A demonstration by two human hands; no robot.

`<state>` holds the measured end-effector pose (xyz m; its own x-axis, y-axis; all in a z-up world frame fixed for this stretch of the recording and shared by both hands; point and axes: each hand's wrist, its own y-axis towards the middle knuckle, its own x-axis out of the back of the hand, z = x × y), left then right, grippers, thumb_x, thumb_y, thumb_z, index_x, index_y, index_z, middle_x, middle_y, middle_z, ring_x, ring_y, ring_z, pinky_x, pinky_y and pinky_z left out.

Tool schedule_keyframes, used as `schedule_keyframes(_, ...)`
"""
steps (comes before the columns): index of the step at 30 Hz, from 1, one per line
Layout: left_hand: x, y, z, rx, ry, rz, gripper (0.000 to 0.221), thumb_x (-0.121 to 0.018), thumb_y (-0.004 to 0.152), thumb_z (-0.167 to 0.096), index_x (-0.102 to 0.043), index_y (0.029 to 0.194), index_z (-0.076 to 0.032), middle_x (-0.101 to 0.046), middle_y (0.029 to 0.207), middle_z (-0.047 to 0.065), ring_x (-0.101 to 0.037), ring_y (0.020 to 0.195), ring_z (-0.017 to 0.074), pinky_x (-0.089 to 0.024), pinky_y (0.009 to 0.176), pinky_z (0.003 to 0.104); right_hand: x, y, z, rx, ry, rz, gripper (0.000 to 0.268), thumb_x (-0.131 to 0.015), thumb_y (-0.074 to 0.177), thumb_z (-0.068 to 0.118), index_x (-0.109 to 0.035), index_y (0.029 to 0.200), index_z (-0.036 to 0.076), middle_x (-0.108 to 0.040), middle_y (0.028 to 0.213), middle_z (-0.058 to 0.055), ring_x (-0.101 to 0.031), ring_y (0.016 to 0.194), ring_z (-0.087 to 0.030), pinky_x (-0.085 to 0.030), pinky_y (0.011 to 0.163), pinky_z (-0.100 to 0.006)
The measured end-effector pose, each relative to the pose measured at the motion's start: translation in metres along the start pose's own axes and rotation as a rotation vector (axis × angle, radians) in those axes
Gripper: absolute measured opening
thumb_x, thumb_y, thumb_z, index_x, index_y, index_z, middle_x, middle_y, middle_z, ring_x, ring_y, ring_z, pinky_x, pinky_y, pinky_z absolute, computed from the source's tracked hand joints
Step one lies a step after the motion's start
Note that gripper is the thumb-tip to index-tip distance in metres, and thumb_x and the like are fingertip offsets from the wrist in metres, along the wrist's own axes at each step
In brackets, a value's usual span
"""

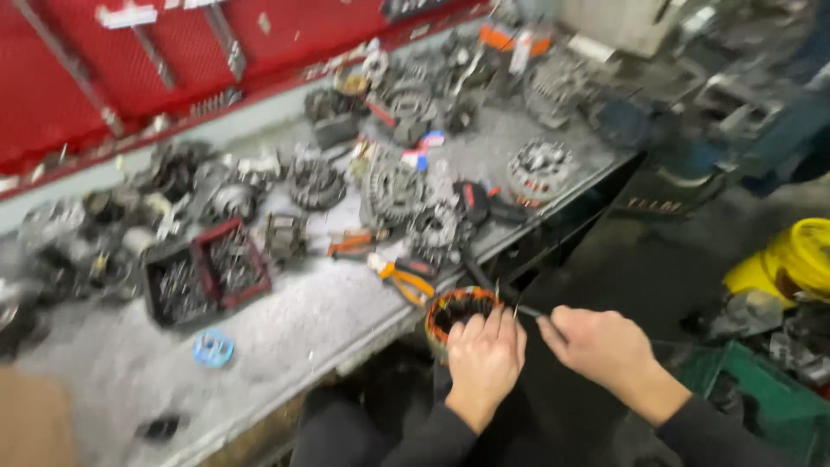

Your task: The person sits on the floor holding an alternator stator with copper windings on their lap and uses a small hand tool to trim and clean the wire ends around the stator, rotating the stator to reach different sections.

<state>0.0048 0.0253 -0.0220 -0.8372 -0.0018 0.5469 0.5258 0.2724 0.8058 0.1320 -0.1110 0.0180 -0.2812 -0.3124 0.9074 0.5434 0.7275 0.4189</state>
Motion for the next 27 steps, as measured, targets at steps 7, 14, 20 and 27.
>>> schedule_keyframes(7, 0.004, -0.007, 0.001, 0.009, -0.025, 0.047, 0.021, -0.069, 0.092, -0.023, -0.076, 0.101, -0.006, -0.077, 0.102, 0.005, -0.063, 0.075, 0.0206, -0.043, 0.066, 0.039, -0.009, -0.004, 0.016, 0.063, 0.090, 0.019, 0.042, -0.064, 0.090, 0.042, -0.054, 0.061, 0.012, -0.064, 0.054, -0.010, -0.064, 0.047, -0.038, -0.052, 0.043, -0.050)
schedule_keyframes(14, 0.005, -0.006, 0.004, 0.010, -0.017, 0.034, 0.019, -0.069, 0.091, -0.022, -0.076, 0.100, -0.007, -0.077, 0.103, 0.005, -0.062, 0.075, 0.0198, -0.044, 0.066, 0.038, 0.001, 0.008, -0.002, -0.041, 0.045, -0.023, 0.042, -0.064, 0.089, 0.044, -0.056, 0.064, 0.012, -0.065, 0.059, -0.013, -0.065, 0.051, -0.041, -0.053, 0.046, -0.053)
schedule_keyframes(20, 0.008, -0.004, 0.004, 0.002, -0.029, 0.062, 0.021, -0.070, 0.092, -0.023, -0.077, 0.101, -0.005, -0.077, 0.103, 0.005, -0.063, 0.076, 0.0200, -0.045, 0.067, 0.038, -0.017, 0.013, -0.008, -0.071, 0.053, -0.021, 0.045, -0.064, 0.094, 0.044, -0.055, 0.065, 0.012, -0.065, 0.059, -0.015, -0.066, 0.054, -0.041, -0.054, 0.047, -0.052)
schedule_keyframes(27, 0.013, -0.006, 0.005, 0.006, -0.027, 0.064, 0.021, -0.070, 0.090, -0.023, -0.077, 0.100, -0.005, -0.078, 0.104, 0.006, -0.063, 0.075, 0.0199, -0.045, 0.065, 0.038, -0.019, 0.006, -0.002, 0.040, 0.014, 0.050, 0.042, -0.065, 0.092, 0.042, -0.056, 0.064, 0.012, -0.065, 0.058, -0.014, -0.066, 0.050, -0.039, -0.053, 0.044, -0.051)
